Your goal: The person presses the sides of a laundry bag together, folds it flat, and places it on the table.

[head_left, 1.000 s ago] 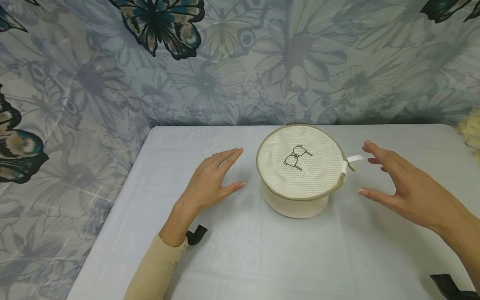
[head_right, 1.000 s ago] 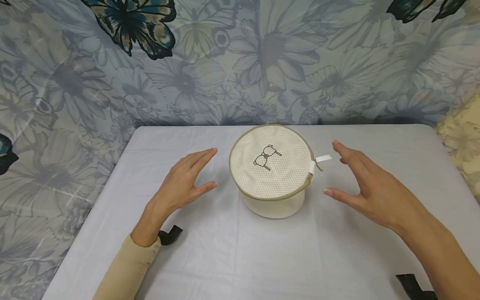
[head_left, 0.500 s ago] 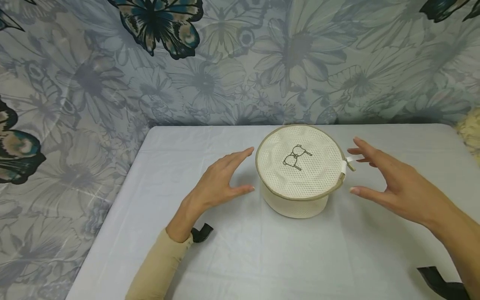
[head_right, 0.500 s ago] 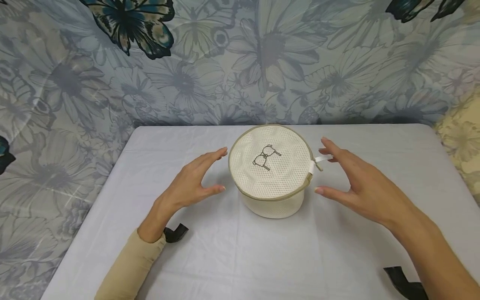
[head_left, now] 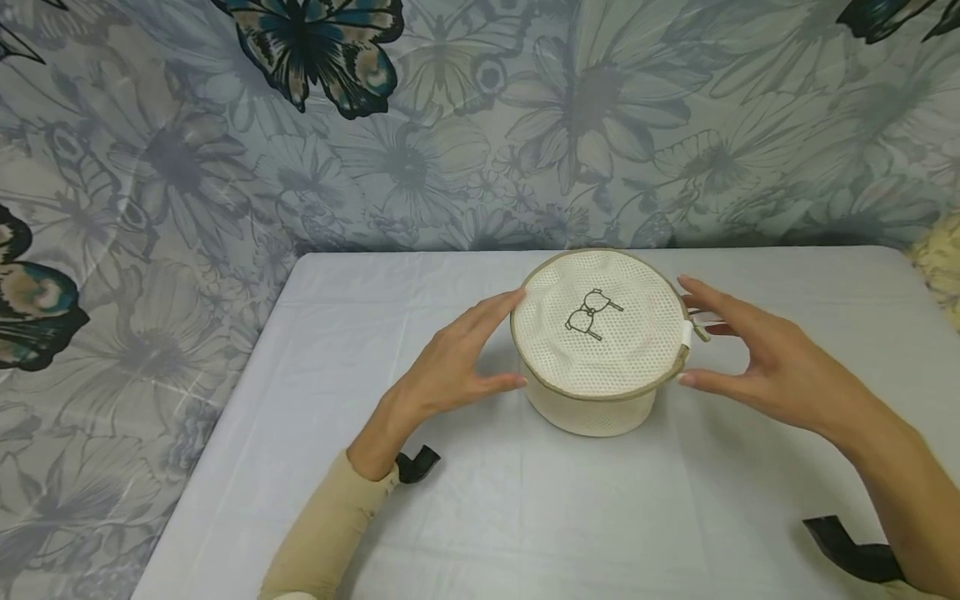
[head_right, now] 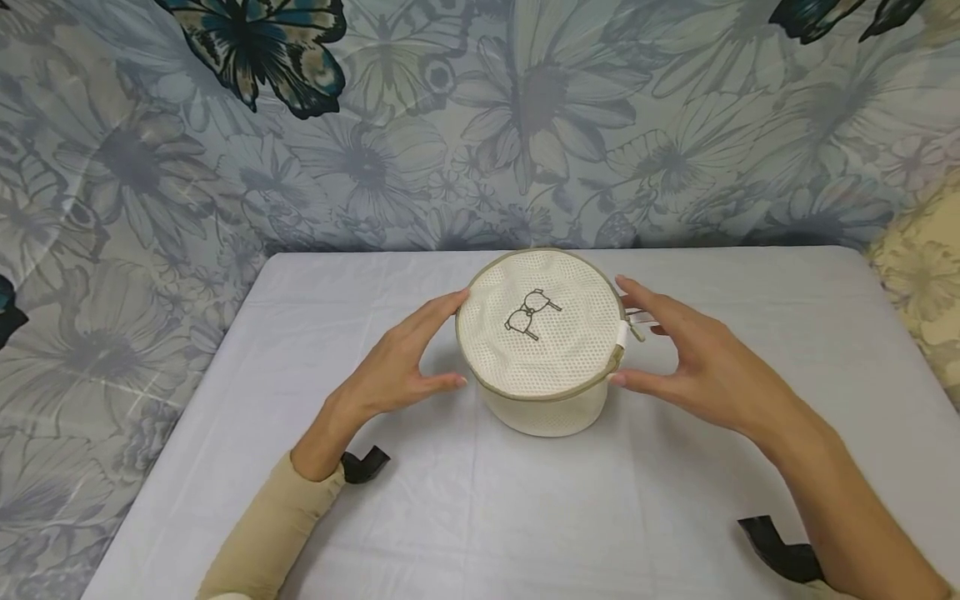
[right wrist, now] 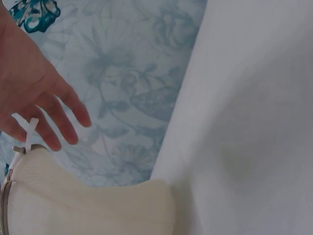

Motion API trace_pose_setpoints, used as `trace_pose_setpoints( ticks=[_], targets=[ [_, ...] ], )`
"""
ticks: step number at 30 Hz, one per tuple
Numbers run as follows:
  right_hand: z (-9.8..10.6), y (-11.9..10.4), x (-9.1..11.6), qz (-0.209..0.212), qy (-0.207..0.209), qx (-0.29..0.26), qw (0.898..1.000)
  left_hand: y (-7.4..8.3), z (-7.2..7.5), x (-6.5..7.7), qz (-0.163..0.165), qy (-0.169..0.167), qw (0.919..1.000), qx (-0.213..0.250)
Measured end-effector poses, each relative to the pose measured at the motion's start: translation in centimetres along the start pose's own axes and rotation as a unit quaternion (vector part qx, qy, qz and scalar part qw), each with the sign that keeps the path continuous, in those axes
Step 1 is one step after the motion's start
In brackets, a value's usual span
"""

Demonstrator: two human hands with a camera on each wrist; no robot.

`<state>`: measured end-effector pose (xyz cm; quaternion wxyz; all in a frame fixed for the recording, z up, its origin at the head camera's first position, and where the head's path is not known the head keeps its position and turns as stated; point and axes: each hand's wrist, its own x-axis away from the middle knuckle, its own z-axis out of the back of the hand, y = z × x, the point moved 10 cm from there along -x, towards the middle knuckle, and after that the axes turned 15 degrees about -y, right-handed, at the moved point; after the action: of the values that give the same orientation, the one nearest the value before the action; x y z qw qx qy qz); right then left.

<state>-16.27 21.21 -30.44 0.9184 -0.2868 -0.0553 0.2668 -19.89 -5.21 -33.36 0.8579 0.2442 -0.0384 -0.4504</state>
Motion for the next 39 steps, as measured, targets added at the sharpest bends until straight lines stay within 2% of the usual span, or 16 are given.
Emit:
trace_pose_setpoints(
  ticks=[7,22,39],
  targets=[
    [-0.5,-0.3,-0.7,0.007,-0.009,-0.006,1.0,0.3,-0.1,-0.5,-0.008,0.002,1.0,-0.002],
    [-0.9,0.1,-0.7,0.001,0.0,0.006,1.0,0.7,-0.5,-1.8,-0.011,-0.009,0.9999,0.006],
    [-1.8,0.7,-0.4,-0.029,-0.006,0.007,1.0,0.2,-1.3,-2.4,0.017,-0.035,0.9992,0.007]
  ],
)
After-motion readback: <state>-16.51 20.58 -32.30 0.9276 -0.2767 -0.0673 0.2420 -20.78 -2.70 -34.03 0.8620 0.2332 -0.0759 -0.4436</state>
